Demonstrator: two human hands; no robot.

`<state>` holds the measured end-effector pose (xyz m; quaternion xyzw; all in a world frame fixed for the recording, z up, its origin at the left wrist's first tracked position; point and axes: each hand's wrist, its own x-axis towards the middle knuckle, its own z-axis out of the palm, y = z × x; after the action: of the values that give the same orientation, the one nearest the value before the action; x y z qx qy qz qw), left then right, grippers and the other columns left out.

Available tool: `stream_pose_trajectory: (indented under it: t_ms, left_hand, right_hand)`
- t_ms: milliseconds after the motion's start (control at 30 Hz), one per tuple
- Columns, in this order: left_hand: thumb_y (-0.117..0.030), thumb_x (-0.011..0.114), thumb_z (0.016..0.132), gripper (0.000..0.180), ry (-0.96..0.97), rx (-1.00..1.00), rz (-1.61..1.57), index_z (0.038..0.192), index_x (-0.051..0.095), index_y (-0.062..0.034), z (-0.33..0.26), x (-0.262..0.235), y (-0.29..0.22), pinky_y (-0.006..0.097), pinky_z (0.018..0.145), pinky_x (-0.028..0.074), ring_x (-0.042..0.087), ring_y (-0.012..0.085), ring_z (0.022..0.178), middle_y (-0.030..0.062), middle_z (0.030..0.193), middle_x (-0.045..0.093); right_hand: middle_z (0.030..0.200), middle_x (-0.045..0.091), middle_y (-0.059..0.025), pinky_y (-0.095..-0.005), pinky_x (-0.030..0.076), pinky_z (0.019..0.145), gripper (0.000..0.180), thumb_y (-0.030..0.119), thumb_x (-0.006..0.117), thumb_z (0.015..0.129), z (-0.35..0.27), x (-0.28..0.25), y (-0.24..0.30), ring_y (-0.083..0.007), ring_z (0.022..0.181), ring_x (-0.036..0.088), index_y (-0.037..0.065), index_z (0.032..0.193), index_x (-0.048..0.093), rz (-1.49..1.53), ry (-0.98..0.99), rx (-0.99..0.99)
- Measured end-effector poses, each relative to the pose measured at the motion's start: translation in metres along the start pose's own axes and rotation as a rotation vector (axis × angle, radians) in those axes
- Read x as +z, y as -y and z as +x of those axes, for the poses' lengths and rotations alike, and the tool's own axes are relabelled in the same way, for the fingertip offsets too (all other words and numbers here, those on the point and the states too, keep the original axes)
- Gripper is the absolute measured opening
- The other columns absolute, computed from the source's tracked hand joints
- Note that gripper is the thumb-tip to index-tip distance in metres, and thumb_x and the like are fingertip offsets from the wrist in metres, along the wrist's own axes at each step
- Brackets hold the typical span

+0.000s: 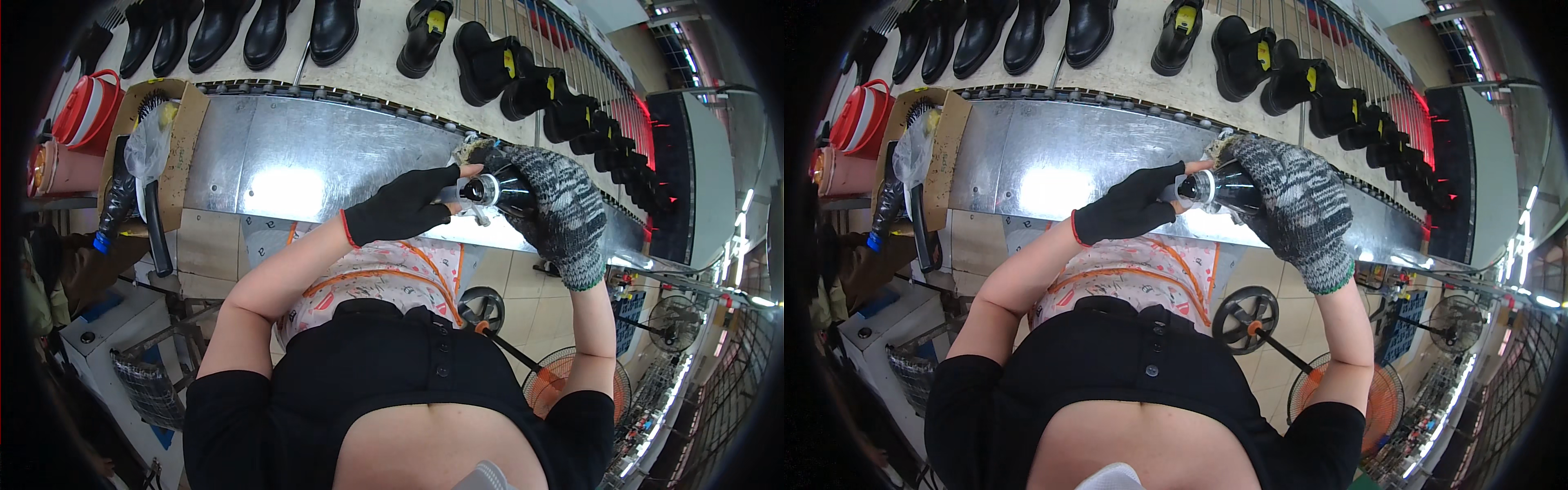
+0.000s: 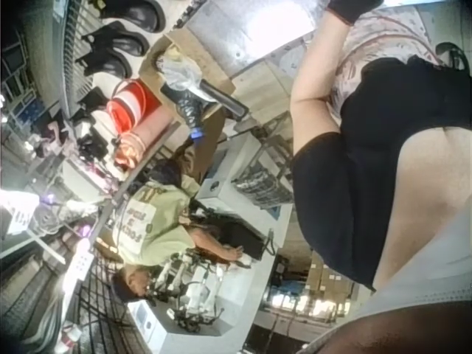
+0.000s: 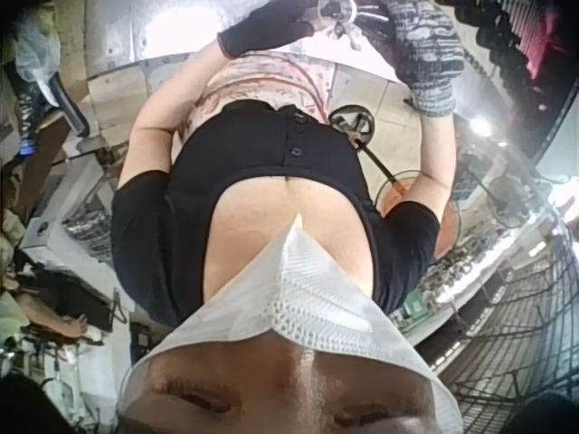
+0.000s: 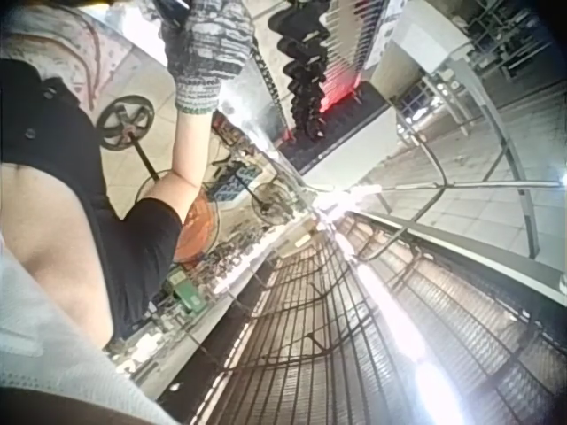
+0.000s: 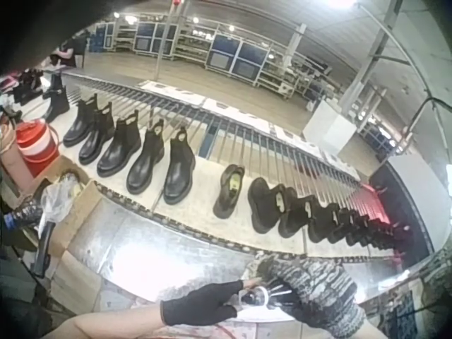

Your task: The person is applying finishing materials or adhesives to the edges and seams of black leather boots on a factory production line.

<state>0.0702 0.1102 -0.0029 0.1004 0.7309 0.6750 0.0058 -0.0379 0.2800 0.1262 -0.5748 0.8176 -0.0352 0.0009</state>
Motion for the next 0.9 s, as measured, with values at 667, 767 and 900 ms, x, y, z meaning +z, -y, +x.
stream_pose_trajectory:
  t_ms: [667,767,900]
  left_hand:
    - [-0.009,0.057,0.084,0.057,-0.058,0.095,-0.008,0.138,0.037,-0.0103,0.003,0.002,0.002,0.033,0.077,0.048,0.063,0.0211,0.081,0.0123,0.122,0.057]
    - [-0.009,0.057,0.084,0.058,-0.013,0.002,0.0,0.139,0.037,-0.0108,0.001,-0.002,-0.005,0.033,0.077,0.048,0.063,0.0211,0.081,0.013,0.119,0.058]
    - [-0.008,0.057,0.084,0.059,-0.013,0.016,-0.019,0.139,0.036,-0.0112,0.002,-0.001,-0.004,0.033,0.076,0.048,0.062,0.021,0.079,0.0131,0.117,0.059]
  right_hand:
    - [0.107,0.063,-0.0106,-0.0381,0.048,0.085,0.053,0.022,0.074,0.066,-0.001,-0.001,0.001,-0.0285,0.096,0.061,0.009,0.115,0.058,-0.082,-0.051,-0.023]
    - [0.106,0.063,-0.0105,-0.038,0.048,0.085,0.053,0.022,0.074,0.067,-0.001,-0.003,0.001,-0.0282,0.096,0.061,0.009,0.115,0.058,-0.063,-0.044,-0.019]
    - [0.106,0.063,-0.0107,-0.0379,0.048,0.086,0.053,0.023,0.074,0.067,-0.001,-0.002,-0.001,-0.0281,0.097,0.061,0.009,0.115,0.058,-0.077,-0.051,-0.014]
